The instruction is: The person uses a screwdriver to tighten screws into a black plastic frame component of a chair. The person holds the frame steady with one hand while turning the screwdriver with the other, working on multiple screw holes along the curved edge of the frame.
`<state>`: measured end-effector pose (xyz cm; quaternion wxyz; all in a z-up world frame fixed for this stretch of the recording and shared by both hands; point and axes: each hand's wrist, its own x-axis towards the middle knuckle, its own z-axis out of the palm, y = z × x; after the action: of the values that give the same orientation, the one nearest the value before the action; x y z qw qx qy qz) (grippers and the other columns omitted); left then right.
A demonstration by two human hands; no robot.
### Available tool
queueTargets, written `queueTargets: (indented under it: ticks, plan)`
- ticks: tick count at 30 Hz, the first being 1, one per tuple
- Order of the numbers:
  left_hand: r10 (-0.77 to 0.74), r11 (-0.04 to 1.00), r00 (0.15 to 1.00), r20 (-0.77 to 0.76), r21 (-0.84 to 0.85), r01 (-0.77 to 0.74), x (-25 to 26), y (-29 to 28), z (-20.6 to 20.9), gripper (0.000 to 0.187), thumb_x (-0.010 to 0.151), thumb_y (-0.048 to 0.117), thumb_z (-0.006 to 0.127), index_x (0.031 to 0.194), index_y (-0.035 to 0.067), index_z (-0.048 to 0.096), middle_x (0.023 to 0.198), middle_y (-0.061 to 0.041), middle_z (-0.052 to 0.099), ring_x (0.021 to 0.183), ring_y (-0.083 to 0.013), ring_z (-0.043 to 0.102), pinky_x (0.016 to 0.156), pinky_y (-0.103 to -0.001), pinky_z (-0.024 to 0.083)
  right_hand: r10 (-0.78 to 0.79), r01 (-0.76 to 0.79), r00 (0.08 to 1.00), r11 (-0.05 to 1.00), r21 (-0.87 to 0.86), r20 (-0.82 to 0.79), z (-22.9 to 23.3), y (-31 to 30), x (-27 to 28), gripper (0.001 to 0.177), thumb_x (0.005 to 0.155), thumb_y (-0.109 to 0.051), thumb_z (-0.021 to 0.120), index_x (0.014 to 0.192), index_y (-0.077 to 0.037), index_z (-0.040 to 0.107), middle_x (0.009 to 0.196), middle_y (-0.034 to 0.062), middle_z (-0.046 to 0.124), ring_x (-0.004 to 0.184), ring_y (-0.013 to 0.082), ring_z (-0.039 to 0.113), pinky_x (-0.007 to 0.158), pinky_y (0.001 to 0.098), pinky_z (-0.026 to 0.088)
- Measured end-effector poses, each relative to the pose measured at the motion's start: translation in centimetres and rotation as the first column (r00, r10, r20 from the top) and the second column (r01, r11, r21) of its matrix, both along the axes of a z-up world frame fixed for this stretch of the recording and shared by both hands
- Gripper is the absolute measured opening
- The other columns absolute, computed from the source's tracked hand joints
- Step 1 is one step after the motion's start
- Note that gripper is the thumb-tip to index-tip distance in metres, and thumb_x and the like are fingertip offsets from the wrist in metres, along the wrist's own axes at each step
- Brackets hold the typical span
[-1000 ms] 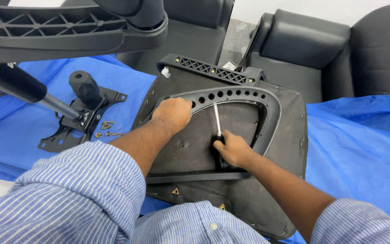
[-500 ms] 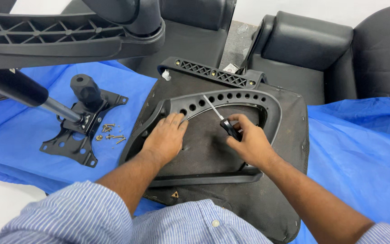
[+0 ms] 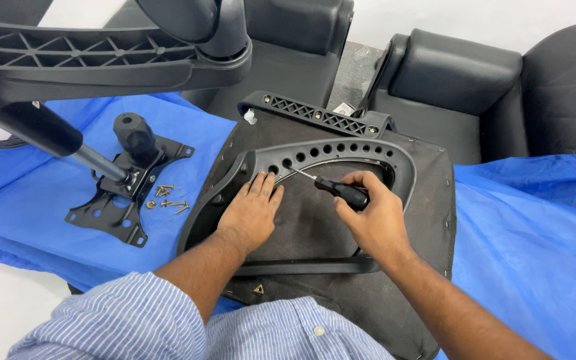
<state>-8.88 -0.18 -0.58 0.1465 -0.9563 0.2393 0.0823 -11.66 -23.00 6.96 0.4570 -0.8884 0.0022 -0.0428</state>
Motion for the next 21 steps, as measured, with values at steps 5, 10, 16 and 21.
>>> queueTargets:
  ticks: [5, 10, 16, 21]
  plan:
    - [0.045, 0.992, 0.999, -0.023, 0.121, -0.042, 0.1, -1.5, 1.1, 0.079, 0.097, 0.039, 0.056, 0.158, 0.000, 0.027, 0.163, -0.019, 0.024, 0.149, -0.0337, 0.025, 0.117, -0.044, 0.031, -0.005, 0.006, 0.998, 1.000, -0.026, 0.056, 0.7, 0.8, -0.1, 0.033, 0.083, -0.017, 0.076, 0.112, -0.005, 0.066, 0.095, 0.0115, 0.073, 0.085, 0.0198, 0.073, 0.078, 0.0327, 0.058]
    - [0.084, 0.989, 0.996, -0.012, 0.125, -0.081, 0.3, -2.4, 1.4, 0.082, 0.096, 0.045, 0.055, 0.159, 0.001, 0.026, 0.160, -0.020, 0.023, 0.146, -0.0336, 0.025, 0.114, -0.045, 0.032, 0.063, -0.061, 0.983, 0.998, -0.017, 0.171, 0.7, 1.4, -0.2, 0.034, 0.082, -0.015, 0.077, 0.111, -0.002, 0.063, 0.094, 0.0113, 0.073, 0.085, 0.0164, 0.073, 0.078, 0.0316, 0.058]
    - [0.100, 0.991, 0.995, -0.013, 0.091, -0.098, 0.2, -2.2, 1.5, 0.080, 0.095, 0.042, 0.055, 0.157, -0.001, 0.029, 0.161, -0.019, 0.024, 0.147, -0.0322, 0.025, 0.116, -0.045, 0.030, 0.042, -0.044, 0.992, 0.999, 0.012, 0.119, 1.9, 1.6, -0.2, 0.030, 0.082, -0.015, 0.076, 0.107, -0.004, 0.062, 0.091, 0.0101, 0.073, 0.078, 0.0184, 0.073, 0.072, 0.0319, 0.059]
    - [0.118, 0.993, 0.992, -0.039, 0.021, -0.117, 0.0, -1.7, 1.4, 0.077, 0.094, 0.039, 0.054, 0.156, -0.001, 0.031, 0.164, -0.018, 0.022, 0.150, -0.0322, 0.022, 0.120, -0.045, 0.025, 0.132, -0.105, 0.960, 0.987, -0.119, 0.246, 2.9, 1.7, 0.2, 0.028, 0.081, -0.014, 0.078, 0.102, -0.003, 0.063, 0.091, 0.0121, 0.073, 0.083, 0.0207, 0.073, 0.077, 0.0341, 0.057]
